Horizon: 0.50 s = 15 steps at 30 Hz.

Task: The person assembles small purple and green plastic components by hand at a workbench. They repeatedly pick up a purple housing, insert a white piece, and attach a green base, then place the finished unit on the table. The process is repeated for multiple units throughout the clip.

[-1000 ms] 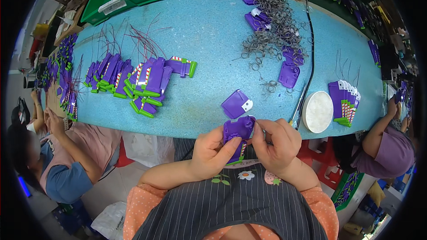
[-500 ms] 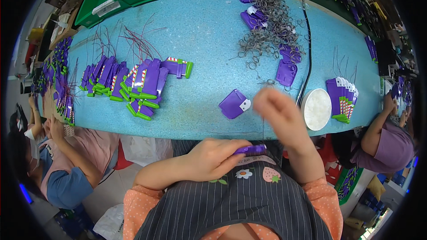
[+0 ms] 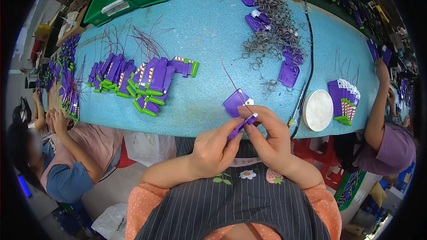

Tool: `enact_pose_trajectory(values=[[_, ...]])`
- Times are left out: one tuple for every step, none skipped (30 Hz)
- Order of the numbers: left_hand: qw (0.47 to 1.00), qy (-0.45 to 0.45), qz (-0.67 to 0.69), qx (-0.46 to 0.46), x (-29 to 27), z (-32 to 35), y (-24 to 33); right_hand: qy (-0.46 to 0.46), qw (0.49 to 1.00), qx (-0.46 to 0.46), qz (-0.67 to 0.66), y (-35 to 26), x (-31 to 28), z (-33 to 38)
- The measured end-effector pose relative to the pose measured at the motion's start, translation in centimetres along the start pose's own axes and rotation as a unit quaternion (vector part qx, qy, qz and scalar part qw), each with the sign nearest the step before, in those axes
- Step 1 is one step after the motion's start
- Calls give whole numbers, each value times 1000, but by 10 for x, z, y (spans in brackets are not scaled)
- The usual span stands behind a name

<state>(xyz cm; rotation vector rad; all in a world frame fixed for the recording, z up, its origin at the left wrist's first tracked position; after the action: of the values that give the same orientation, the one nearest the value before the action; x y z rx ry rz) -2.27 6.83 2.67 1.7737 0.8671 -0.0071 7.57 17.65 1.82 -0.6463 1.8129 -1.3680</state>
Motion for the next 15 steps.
enact_pose_trajectory(values=[[1000, -1, 4, -9, 0, 2, 0, 3, 1000, 1, -14, 3, 2, 2], [995, -1, 79, -66, 1, 6, -6, 3, 1000, 4, -29, 7, 5, 3], [980, -1, 154, -124, 4, 11, -12, 3, 999, 7, -45, 11, 9, 5], [957, 0, 227, -180, 7, 15, -17, 3, 998, 10, -61, 14, 12, 6], [935, 11, 294, -200, 11, 16, -19, 13, 992, 56, -114, 18, 16, 8], [907, 21, 359, -219, 16, 17, -20, 25, 981, 102, -166, 21, 22, 11], [874, 31, 422, -237, 20, 17, -21, 38, 964, 147, -217, 25, 27, 13], [861, 28, 447, -242, 22, 17, -23, 33, 960, 163, -224, 26, 28, 12], [847, 23, 471, -247, 24, 16, -24, 29, 956, 179, -232, 28, 28, 11], [832, 17, 495, -251, 25, 15, -26, 27, 951, 195, -239, 30, 27, 11], [827, 7, 503, -249, 27, 16, -27, 4, 960, 183, -211, 30, 23, 10], [823, -5, 512, -247, 28, 19, -29, -18, 968, 173, -183, 29, 16, 9], [818, -16, 521, -244, 28, 19, -31, -41, 974, 163, -154, 28, 7, 8], [823, -13, 512, -246, 25, 19, -32, -48, 993, 96, -40, 17, -12, -1], [817, 0, 516, -257, 20, 18, -34, -21, 992, 18, 125, 10, -33, -6]])
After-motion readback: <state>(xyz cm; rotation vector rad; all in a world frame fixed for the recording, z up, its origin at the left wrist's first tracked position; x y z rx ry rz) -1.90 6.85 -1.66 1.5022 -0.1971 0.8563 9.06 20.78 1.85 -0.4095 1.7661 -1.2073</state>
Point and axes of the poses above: each hand's wrist, its own z-axis away from the middle knuckle, its own x-axis out of the palm, y = z × x, the point moved 4 cm from there along -z, towards the middle knuckle, and after that the axes turned 5 degrees about z, right-handed, at the moved point
